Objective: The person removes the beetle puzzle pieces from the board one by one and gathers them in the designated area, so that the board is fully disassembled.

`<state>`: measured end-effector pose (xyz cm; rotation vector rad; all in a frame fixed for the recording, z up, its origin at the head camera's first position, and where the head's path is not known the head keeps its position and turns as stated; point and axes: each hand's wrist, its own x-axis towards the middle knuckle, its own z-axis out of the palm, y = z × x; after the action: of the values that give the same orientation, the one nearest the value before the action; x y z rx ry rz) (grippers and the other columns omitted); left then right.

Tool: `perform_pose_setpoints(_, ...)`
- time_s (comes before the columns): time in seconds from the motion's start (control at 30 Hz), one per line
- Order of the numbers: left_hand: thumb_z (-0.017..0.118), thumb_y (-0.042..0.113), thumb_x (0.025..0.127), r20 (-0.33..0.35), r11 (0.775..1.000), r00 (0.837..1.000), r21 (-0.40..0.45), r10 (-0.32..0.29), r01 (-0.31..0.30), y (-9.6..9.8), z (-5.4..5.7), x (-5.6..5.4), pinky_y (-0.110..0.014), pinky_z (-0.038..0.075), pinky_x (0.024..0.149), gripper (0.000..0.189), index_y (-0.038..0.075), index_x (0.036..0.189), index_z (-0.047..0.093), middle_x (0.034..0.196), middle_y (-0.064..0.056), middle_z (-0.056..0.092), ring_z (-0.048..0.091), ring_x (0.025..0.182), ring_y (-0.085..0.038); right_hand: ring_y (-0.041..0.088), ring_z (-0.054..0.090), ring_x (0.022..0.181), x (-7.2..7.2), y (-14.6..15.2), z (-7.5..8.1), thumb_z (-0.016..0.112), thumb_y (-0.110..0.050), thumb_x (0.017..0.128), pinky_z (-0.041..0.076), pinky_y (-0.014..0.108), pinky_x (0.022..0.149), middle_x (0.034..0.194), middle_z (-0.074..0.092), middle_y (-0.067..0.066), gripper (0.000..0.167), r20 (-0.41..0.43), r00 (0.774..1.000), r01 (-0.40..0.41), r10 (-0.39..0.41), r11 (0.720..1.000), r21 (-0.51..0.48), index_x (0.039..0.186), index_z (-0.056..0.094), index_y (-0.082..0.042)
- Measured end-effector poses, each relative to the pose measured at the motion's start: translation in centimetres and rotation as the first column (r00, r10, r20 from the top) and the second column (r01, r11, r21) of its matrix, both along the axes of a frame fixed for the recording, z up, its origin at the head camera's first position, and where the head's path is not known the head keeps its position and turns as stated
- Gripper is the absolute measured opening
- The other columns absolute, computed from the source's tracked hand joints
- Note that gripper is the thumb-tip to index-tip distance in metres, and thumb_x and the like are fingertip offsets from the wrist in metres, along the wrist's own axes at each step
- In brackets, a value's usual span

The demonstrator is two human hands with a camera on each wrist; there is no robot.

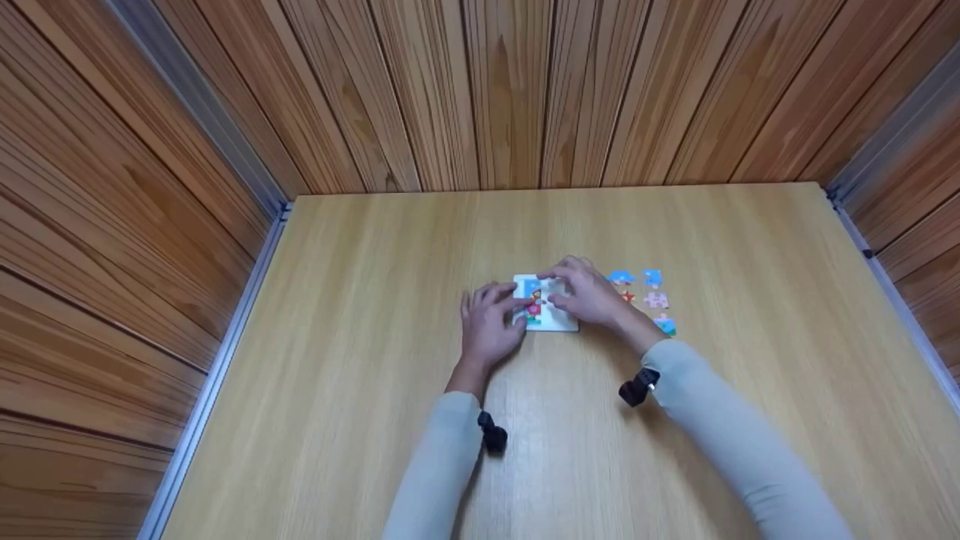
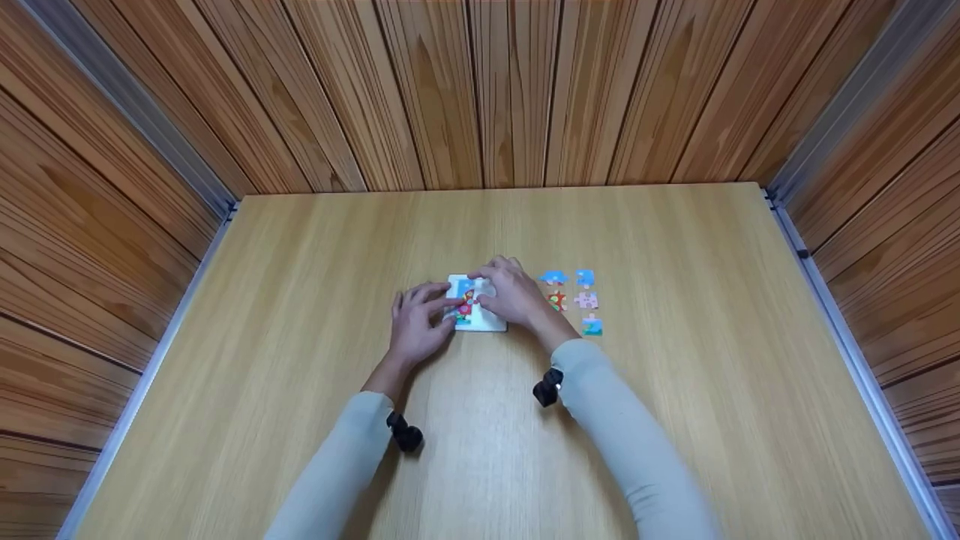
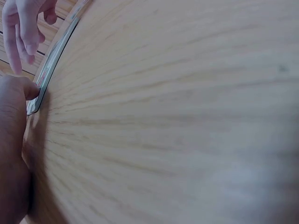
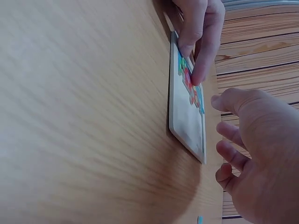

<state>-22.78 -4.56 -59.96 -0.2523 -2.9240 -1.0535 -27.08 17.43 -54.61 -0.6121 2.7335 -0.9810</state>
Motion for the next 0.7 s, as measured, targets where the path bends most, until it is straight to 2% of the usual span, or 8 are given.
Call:
perform_pose_setpoints(0.1, 0.073, 0.032, 0.104, 0.016, 1.000, 1.000, 0.005, -0.004, 0.003, 0.0, 0.1, 0.0, -0.075, 0.006, 0.142, 0.033, 0.029, 0.135, 0.083, 0.167, 0.003, 0.063, 0.039, 0.169, -0.033, 0.037, 0.056, 0.124, -0.2, -0.2, -0.3, 0.073, -0.014, 0.106, 0.051, 0.047, 0.099, 0.140, 0.064, 0.022, 0.042, 0.001, 1.000, -0.014, 0.014, 1.000, -0.016, 0.148, 0.072, -0.008)
perform_pose_setpoints(0.13, 0.073, 0.032, 0.104, 0.017, 1.000, 1.000, 0.011, -0.006, 0.006, 0.0, 0.1, 0.0, -0.075, 0.006, 0.142, 0.033, 0.028, 0.134, 0.084, 0.166, 0.004, 0.063, 0.039, 0.169, -0.034, 0.035, 0.056, 0.123, -0.5, -0.1, -0.9, 0.073, -0.014, 0.106, 0.051, 0.045, 0.099, 0.138, 0.064, 0.020, 0.042, -0.002, 1.000, -0.018, 0.018, 0.999, -0.029, 0.147, 0.073, -0.009)
perform_pose_setpoints(0.3, 0.075, 0.032, 0.101, -0.008, 0.998, 1.000, 0.049, -0.025, 0.026, -0.4, 0.0, 0.0, -0.078, 0.006, 0.141, 0.031, 0.025, 0.129, 0.086, 0.163, 0.001, 0.066, 0.041, 0.167, -0.037, 0.038, 0.057, 0.126, -0.7, -0.6, -1.4, 0.073, -0.010, 0.104, 0.053, 0.053, 0.106, 0.135, 0.064, 0.022, 0.043, 0.009, 0.999, -0.034, 0.035, 0.998, -0.053, 0.147, 0.072, -0.006)
perform_pose_setpoints(0.37, 0.076, 0.033, 0.101, -0.016, 0.998, 0.999, 0.055, -0.032, 0.033, -0.5, -0.1, 0.0, -0.078, 0.006, 0.141, 0.030, 0.025, 0.128, 0.087, 0.162, 0.000, 0.067, 0.042, 0.166, -0.037, 0.041, 0.055, 0.132, -0.5, -1.0, -1.0, 0.073, -0.009, 0.105, 0.052, 0.058, 0.111, 0.139, 0.063, 0.023, 0.044, 0.044, 0.999, -0.026, 0.028, 0.999, -0.041, 0.149, 0.071, -0.005)
perform_pose_setpoints(0.53, 0.077, 0.036, 0.098, -0.042, 0.998, 0.998, 0.040, -0.054, 0.055, -0.5, -0.1, 0.1, -0.080, 0.009, 0.139, 0.032, 0.025, 0.125, 0.088, 0.160, 0.000, 0.069, 0.045, 0.163, -0.037, 0.042, 0.050, 0.142, -0.4, -1.3, -1.3, 0.070, -0.009, 0.106, 0.048, 0.061, 0.118, 0.146, 0.060, 0.023, 0.045, 0.087, 0.996, -0.022, 0.025, 0.999, -0.032, 0.151, 0.070, -0.005)
perform_pose_setpoints(0.7, 0.079, 0.040, 0.096, -0.042, 0.996, 0.996, 0.032, -0.080, 0.081, -0.7, 0.0, 0.2, -0.081, 0.009, 0.138, 0.035, 0.026, 0.126, 0.087, 0.160, 0.000, 0.068, 0.044, 0.164, -0.038, 0.042, 0.048, 0.144, -0.3, -1.3, -1.5, 0.072, -0.009, 0.105, 0.046, 0.061, 0.120, 0.149, 0.058, 0.023, 0.046, 0.102, 0.995, -0.014, 0.017, 0.999, -0.037, 0.150, 0.070, -0.004)
